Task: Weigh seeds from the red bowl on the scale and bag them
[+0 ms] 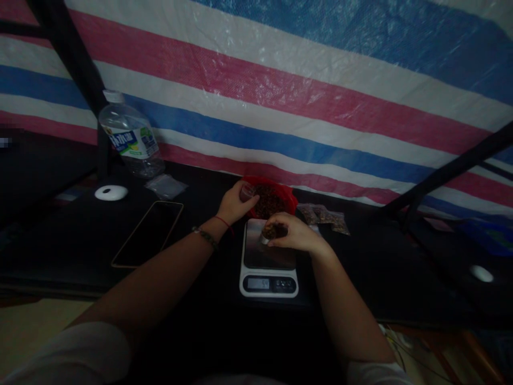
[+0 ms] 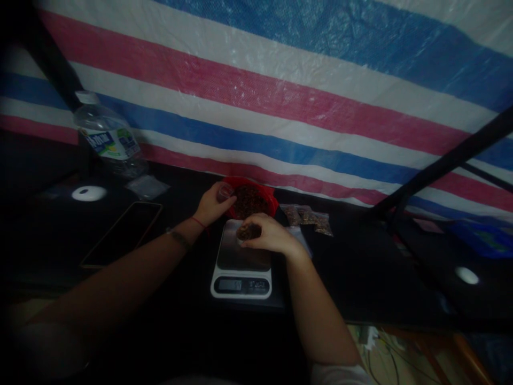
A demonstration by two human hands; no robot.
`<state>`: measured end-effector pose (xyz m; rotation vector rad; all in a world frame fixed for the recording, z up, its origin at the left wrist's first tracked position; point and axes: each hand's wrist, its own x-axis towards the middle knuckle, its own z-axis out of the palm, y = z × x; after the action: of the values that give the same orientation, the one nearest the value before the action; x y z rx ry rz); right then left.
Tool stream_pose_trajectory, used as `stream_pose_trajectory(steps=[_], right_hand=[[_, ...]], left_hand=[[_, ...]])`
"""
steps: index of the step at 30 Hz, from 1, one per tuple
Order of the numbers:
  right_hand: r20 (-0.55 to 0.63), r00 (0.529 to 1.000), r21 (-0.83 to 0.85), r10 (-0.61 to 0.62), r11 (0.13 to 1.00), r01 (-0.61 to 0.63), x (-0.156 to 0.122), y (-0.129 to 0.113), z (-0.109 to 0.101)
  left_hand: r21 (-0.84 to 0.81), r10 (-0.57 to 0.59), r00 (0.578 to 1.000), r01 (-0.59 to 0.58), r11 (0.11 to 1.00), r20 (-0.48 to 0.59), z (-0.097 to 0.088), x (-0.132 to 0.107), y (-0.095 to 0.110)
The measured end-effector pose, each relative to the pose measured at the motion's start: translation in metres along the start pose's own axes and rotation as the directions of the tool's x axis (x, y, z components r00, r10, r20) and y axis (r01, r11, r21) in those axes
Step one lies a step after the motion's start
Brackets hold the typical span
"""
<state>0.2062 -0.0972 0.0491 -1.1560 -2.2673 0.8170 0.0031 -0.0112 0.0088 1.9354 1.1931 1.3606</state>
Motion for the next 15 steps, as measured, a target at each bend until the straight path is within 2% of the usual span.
stream_pose_trajectory(steps=[4,7,11,15], right_hand=[[-0.152,0.987,0.255,0.054,0.967,-0.014,0.002,0.009,0.001],[-0.334,0.939,0.335,0.082,0.941,0.038,0.005,0.017,0.001],[-0.484,0.867,0.39,0.118,0.916,0.093,0.008,0.024,0.002],[-0.515,0.854,0.279,0.074,0.957,0.086,0.009,0.026,0.002]], left_hand=[[0.053,0.081,0.992,-0.086,0.995,0.101,-0.001,-0.003,0.008],[0.109,0.145,0.963,-0.174,0.979,0.227,-0.001,-0.006,0.015],[0.173,0.178,0.92,-0.25,0.953,0.349,-0.002,-0.01,0.027],[0.189,0.179,0.891,-0.278,0.942,0.417,-0.001,-0.014,0.035]])
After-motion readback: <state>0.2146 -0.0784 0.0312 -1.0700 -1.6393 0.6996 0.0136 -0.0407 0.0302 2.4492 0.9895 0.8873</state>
